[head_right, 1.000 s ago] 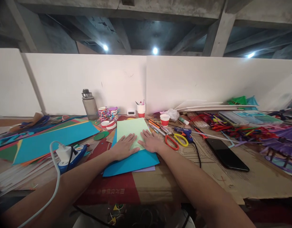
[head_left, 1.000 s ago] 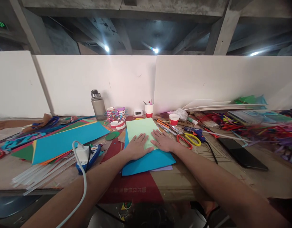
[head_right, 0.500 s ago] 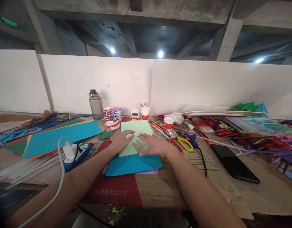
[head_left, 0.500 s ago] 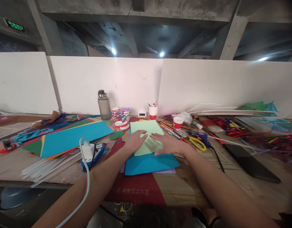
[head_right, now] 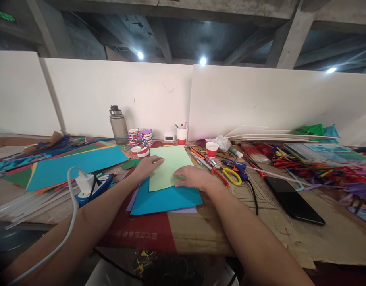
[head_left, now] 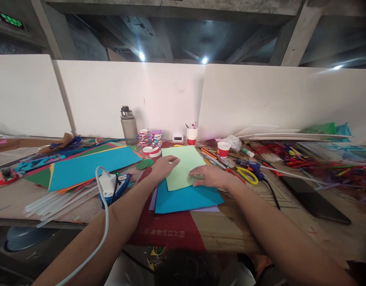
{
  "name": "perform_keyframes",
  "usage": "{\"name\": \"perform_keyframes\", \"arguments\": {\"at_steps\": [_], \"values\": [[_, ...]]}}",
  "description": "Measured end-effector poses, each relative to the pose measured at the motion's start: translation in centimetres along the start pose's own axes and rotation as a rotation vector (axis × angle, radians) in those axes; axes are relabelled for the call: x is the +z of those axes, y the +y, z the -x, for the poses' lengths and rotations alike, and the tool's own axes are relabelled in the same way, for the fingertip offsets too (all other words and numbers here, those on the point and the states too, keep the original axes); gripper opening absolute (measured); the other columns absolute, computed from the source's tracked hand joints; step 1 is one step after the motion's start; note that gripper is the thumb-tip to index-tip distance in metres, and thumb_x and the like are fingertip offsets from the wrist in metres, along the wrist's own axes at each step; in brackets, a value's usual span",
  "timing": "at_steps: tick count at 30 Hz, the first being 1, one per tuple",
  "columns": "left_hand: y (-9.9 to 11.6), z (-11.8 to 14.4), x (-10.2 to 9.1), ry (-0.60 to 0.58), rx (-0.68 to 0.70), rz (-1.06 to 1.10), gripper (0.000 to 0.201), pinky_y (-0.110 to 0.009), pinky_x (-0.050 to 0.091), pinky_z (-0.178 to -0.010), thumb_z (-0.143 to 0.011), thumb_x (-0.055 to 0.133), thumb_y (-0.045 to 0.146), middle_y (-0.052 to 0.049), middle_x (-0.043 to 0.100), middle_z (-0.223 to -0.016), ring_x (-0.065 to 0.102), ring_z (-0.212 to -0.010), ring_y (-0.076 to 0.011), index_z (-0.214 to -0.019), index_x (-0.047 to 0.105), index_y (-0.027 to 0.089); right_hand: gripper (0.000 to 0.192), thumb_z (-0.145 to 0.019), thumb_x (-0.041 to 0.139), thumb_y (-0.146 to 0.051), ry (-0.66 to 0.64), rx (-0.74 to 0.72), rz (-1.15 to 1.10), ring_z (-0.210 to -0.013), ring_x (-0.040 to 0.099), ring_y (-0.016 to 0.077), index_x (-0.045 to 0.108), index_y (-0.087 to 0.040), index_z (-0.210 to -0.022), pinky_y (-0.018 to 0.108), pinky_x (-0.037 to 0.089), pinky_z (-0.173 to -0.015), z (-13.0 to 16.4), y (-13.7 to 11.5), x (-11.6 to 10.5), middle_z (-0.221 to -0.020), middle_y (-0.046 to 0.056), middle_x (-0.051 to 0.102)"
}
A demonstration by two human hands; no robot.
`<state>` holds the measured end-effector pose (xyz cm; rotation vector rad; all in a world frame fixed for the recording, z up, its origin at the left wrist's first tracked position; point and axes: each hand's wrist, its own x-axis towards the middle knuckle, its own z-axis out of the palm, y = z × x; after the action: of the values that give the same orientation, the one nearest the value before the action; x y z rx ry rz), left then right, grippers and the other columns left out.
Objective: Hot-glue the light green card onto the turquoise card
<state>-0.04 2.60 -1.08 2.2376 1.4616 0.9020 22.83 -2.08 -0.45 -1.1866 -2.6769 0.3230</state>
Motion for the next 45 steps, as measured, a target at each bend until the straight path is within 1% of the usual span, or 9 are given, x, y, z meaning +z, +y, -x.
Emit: {"name": "perform_keyframes", "arguments": {"at_steps": [5, 11, 17, 20, 24, 28, 33, 37, 45], "values": [[0.1, -0.1, -0.6, 0.033, -0.034, 0.212, 0.054, -0.035, 0.045, -0.089, -0.085, 0.038, 0.061, -0.007, 0.071, -0.104, 0.061, -0.102, -0.0268, -0.087, 0.071, 0.019, 0.028, -0.089, 0.047, -0.03, 0.111, -0.062, 0.098, -0.098, 0.062, 0.0203, 0.071, -0.023, -0.101, 0.031, 0.043, -0.088, 0.1, -0.5, -0.5, -0.104, 0.005, 0.07], [0.3, 0.2, -1.4, 0.148, 0.185, 0.344, 0.071, -0.039, 0.031, -0.107, -0.092, 0.012, 0.06, -0.006, 0.064, -0.119, 0.05, -0.12, -0.0233, -0.102, 0.07, 0.021, 0.031, -0.094, 0.038, -0.031, 0.637, -0.021, 0.154, -0.09, 0.06, 0.0205, 0.067, -0.019, -0.094, 0.033, 0.043, -0.083, 0.5, -0.7, -1.5, -0.093, 0.009, 0.068], [0.1, -0.5, -1.5, 0.24, 0.273, 0.145, 0.048, -0.042, 0.034, -0.104, -0.071, 0.064, 0.059, -0.01, 0.065, -0.116, 0.053, -0.115, -0.0282, -0.098, 0.071, 0.02, 0.03, -0.094, 0.038, -0.034, 1.021, -0.029, 0.164, -0.091, 0.06, 0.0216, 0.065, -0.021, -0.096, 0.037, 0.042, -0.086, 1.5, -0.9, -2.5, -0.093, 0.008, 0.068], [0.4, -0.5, -1.8, 0.342, 0.219, 0.183, 0.024, -0.04, 0.04, -0.096, -0.074, 0.067, 0.045, -0.005, 0.071, -0.097, 0.06, -0.099, -0.0253, -0.082, 0.072, 0.023, 0.027, -0.091, 0.047, -0.038, 1.155, 0.023, 0.196, -0.1, 0.057, 0.0245, 0.062, -0.022, -0.106, 0.043, 0.037, -0.094, 2.2, -1.1, -3.5, -0.102, 0.009, 0.067], [0.8, -0.3, -2.5, 0.52, 0.197, 0.424, 0.023, -0.032, 0.048, -0.077, -0.072, 0.069, 0.042, -0.002, 0.07, -0.078, 0.062, -0.082, -0.0219, -0.072, 0.07, 0.02, 0.06, -0.084, 0.054, -0.05, 1.333, 0.14, -0.03, -0.118, 0.048, 0.0274, 0.039, -0.022, -0.135, 0.048, 0.037, -0.096, 2.5, -0.2, -4.3, -0.135, 0.014, 0.047], [1.4, -0.4, -3.1, 0.598, 0.157, 0.692, 0.028, -0.029, 0.049, -0.067, -0.069, 0.073, 0.043, -0.002, 0.07, -0.077, 0.063, -0.077, -0.0198, -0.075, 0.069, 0.016, 0.084, -0.077, 0.06, -0.055, 1.227, 0.224, -0.475, -0.123, 0.046, 0.0259, 0.022, -0.022, -0.144, 0.044, 0.042, -0.093, 1.6, 0.9, -3.9, -0.145, 0.017, 0.035], [1.9, -0.7, -3.0, 0.445, 0.127, 1.106, 0.038, -0.033, 0.054, -0.072, -0.065, 0.077, 0.042, -0.005, 0.073, -0.093, 0.067, -0.084, -0.0216, -0.091, 0.068, 0.017, 0.069, -0.069, 0.07, -0.051, 0.878, 0.108, -0.887, -0.106, 0.06, 0.0233, 0.049, -0.02, -0.127, 0.038, 0.049, -0.086, 0.3, 0.1, -2.7, -0.123, 0.012, 0.061], [2.2, -0.6, -3.0, 0.295, 0.016, 1.285, 0.042, -0.038, 0.055, -0.08, -0.064, 0.079, 0.039, -0.007, 0.073, -0.096, 0.068, -0.089, -0.0238, -0.096, 0.066, 0.016, 0.051, -0.058, 0.079, -0.047, 0.843, 0.27, -1.016, -0.078, 0.066, 0.0223, 0.066, -0.016, -0.096, 0.036, 0.054, -0.069, 0.3, -0.5, -2.3, -0.095, 0.008, 0.072], [2.7, 0.2, -2.9, 0.086, -0.202, 1.404, 0.043, -0.043, 0.054, -0.088, -0.062, 0.081, 0.021, -0.011, 0.072, -0.1, 0.068, -0.091, -0.0266, -0.102, 0.065, 0.013, 0.041, -0.061, 0.077, -0.05, 0.767, 0.317, -1.158, -0.062, 0.064, 0.0179, 0.068, -0.018, -0.085, 0.03, 0.051, -0.057, 0.8, -0.3, -2.8, -0.079, 0.004, 0.073]]}}
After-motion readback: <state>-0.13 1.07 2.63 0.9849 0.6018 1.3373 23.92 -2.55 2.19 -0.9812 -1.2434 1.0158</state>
